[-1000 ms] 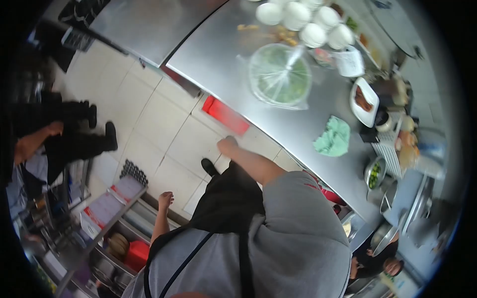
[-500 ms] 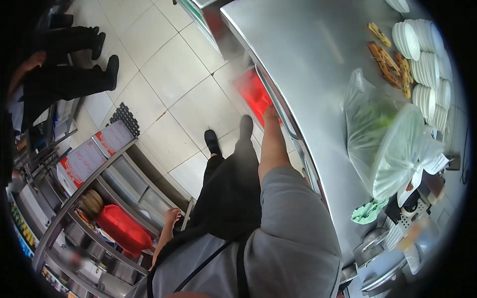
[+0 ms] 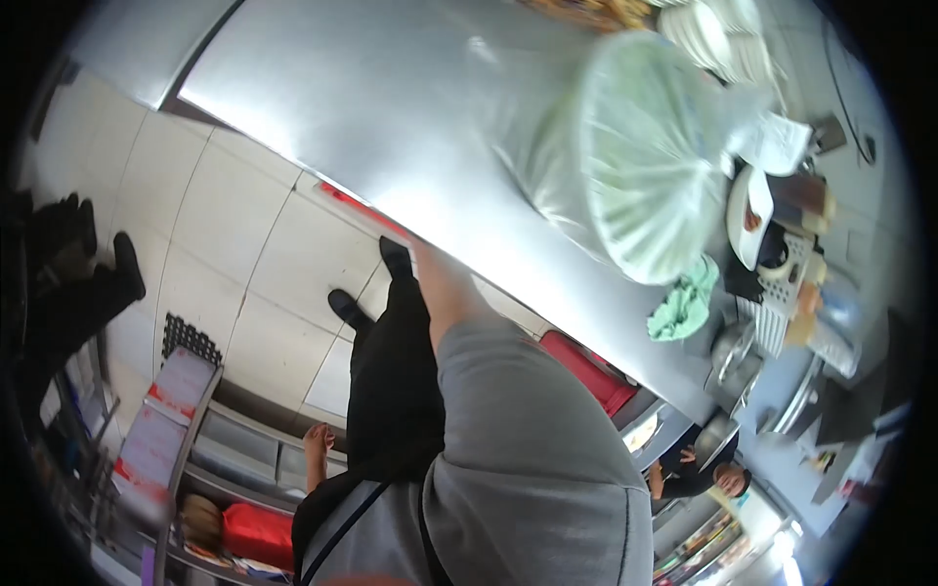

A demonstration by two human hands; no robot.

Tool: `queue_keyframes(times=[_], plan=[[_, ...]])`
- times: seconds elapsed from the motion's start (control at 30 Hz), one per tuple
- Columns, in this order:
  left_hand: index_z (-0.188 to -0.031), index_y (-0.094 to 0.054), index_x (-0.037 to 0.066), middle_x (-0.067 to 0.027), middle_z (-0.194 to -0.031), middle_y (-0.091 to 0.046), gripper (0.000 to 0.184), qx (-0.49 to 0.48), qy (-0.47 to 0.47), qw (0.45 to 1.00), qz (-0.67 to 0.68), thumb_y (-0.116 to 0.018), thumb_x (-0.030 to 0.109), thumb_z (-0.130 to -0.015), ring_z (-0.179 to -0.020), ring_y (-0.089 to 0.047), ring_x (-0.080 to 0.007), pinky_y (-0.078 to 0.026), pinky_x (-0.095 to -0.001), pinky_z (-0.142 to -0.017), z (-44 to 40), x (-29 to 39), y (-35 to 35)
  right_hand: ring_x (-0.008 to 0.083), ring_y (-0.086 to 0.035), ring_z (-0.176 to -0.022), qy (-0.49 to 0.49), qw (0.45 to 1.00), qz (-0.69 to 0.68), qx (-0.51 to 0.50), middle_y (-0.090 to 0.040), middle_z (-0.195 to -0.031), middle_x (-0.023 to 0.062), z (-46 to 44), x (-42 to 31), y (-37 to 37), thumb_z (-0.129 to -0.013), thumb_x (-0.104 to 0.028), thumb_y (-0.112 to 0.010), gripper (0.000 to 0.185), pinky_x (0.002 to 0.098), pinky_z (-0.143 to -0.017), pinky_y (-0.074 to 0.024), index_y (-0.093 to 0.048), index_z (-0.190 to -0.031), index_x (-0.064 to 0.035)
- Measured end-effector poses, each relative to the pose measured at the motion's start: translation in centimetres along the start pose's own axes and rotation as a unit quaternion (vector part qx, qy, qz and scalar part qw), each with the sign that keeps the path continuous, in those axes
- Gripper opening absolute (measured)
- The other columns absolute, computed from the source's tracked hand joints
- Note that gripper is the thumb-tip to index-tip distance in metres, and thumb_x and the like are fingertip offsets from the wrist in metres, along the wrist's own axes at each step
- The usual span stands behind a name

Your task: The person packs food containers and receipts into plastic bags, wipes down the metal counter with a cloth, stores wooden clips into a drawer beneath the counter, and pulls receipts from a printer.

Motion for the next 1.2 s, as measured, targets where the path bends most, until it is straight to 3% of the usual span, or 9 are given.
queue_keyframes(times=[0.5, 0.6, 0.67, 0.8, 0.87, 0.93, 1.07, 1.1, 1.2], plan=[[-0.093, -0.059, 0.003, -0.0037, -0.073, -0.06, 0.016, -0.025, -0.17, 0.979, -0.108, -0.056, 0.011, -0.079, -0.063, -0.057, -0.0102, -0.042, -0.0206, -0.052, -0.7, 11.8, -1.2, 0.0296, -0.055, -0.082, -0.015, 0.991, -0.126, 0.048, -0.059, -0.085, 0.0131, 3.0, -0.7, 2.2, -0.073, -0.029, -0.063, 0.029, 0.04, -0.071, -0.043, -0.055, -0.085, -0.0039], [-0.093, -0.059, 0.002, -0.0042, -0.073, -0.059, 0.017, -0.027, -0.199, 0.971, -0.127, -0.057, 0.009, -0.078, -0.063, -0.056, -0.0104, -0.042, -0.021, -0.052, 0.5, 13.1, -2.8, 0.0315, -0.054, -0.076, -0.063, 0.996, -0.065, 0.007, -0.058, -0.079, 0.0117, 3.1, -1.6, 4.0, -0.07, -0.031, -0.067, 0.032, 0.0398, -0.067, -0.043, -0.05, -0.076, -0.0045], [-0.094, -0.059, 0.0, -0.0045, -0.073, -0.059, 0.018, -0.024, -0.22, 0.964, -0.15, -0.056, 0.008, -0.078, -0.065, -0.056, -0.0108, -0.042, -0.0213, -0.054, 1.9, 14.7, -4.1, 0.0314, -0.054, -0.072, -0.156, 0.956, -0.245, -0.033, -0.056, -0.074, 0.0125, 4.2, -1.2, 4.1, -0.072, -0.026, -0.064, 0.026, 0.0404, -0.063, -0.0426, -0.05, -0.074, -0.0047], [-0.095, -0.058, -0.002, -0.0059, -0.078, -0.06, 0.018, -0.046, -0.248, 0.957, -0.147, -0.055, 0.007, -0.08, -0.069, -0.056, -0.0113, -0.043, -0.0219, -0.059, 3.5, 16.7, -5.5, 0.031, -0.055, -0.07, -0.227, 0.944, -0.237, 0.041, -0.056, -0.075, 0.0141, 5.1, -0.1, 3.9, -0.074, -0.019, -0.059, 0.016, 0.0414, -0.06, -0.0421, -0.05, -0.077, -0.0061], [-0.098, -0.057, -0.002, -0.0074, -0.082, -0.061, 0.022, -0.052, -0.278, 0.945, -0.164, -0.056, 0.012, -0.081, -0.072, -0.057, -0.013, -0.044, -0.0235, -0.064, 4.7, 17.9, -6.2, 0.03, -0.055, -0.069, -0.202, 0.933, -0.294, -0.041, -0.056, -0.077, 0.0143, 5.7, -1.9, 1.8, -0.076, -0.014, -0.052, 0.009, 0.0414, -0.059, -0.0424, -0.05, -0.082, -0.0072], [-0.103, -0.055, -0.002, -0.0087, -0.087, -0.06, 0.028, -0.059, -0.276, 0.949, -0.143, -0.057, 0.015, -0.081, -0.076, -0.056, -0.0137, -0.044, -0.0243, -0.068, 6.5, 18.9, -6.9, 0.0292, -0.055, -0.068, 0.033, 0.98, -0.156, -0.121, -0.056, -0.077, 0.0135, 10.0, -9.5, 5.2, -0.077, -0.014, -0.049, 0.01, 0.041, -0.059, -0.0423, -0.05, -0.084, -0.0076], [-0.119, -0.045, 0.0, -0.0113, -0.106, -0.055, 0.053, -0.067, -0.351, 0.932, -0.064, -0.058, 0.035, -0.081, -0.098, -0.052, -0.0173, -0.043, -0.0295, -0.077, 10.7, 23.2, -9.3, 0.0297, -0.052, -0.065, 0.227, 0.899, -0.316, -0.2, -0.05, -0.069, 0.0129, 22.6, -19.7, 11.3, -0.074, -0.008, -0.051, 0.004, 0.0401, -0.057, -0.0399, -0.048, -0.076, -0.0065], [-0.125, -0.038, 0.0, -0.0135, -0.115, -0.05, 0.061, -0.077, -0.311, 0.947, -0.029, -0.057, 0.037, -0.081, -0.105, -0.048, -0.018, -0.042, -0.0298, -0.078, 12.6, 24.4, -9.8, 0.0305, -0.05, -0.063, 0.219, 0.851, -0.371, -0.299, -0.049, -0.068, 0.0133, 25.3, -21.6, 12.4, -0.075, -0.01, -0.052, 0.007, 0.0399, -0.055, -0.0386, -0.046, -0.074, -0.0055], [-0.099, -0.055, -0.002, -0.0097, -0.088, -0.059, 0.033, -0.034, -0.289, 0.955, 0.055, -0.053, 0.026, -0.083, -0.08, -0.055, -0.0154, -0.044, -0.0275, -0.067, 14.1, 26.6, -8.5, 0.0317, -0.057, -0.072, 0.254, 0.849, -0.387, -0.254, -0.057, -0.079, 0.017, 29.7, -25.9, 18.3, -0.072, -0.009, -0.056, 0.015, 0.037, -0.064, -0.045, -0.052, -0.084, -0.0008]])
Point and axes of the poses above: each hand's wrist, its own z-axis away from the middle knuckle, its own y-axis out of the back of the hand, x = y × z, the point moved 9 cm from there along -z, towards the middle knuckle
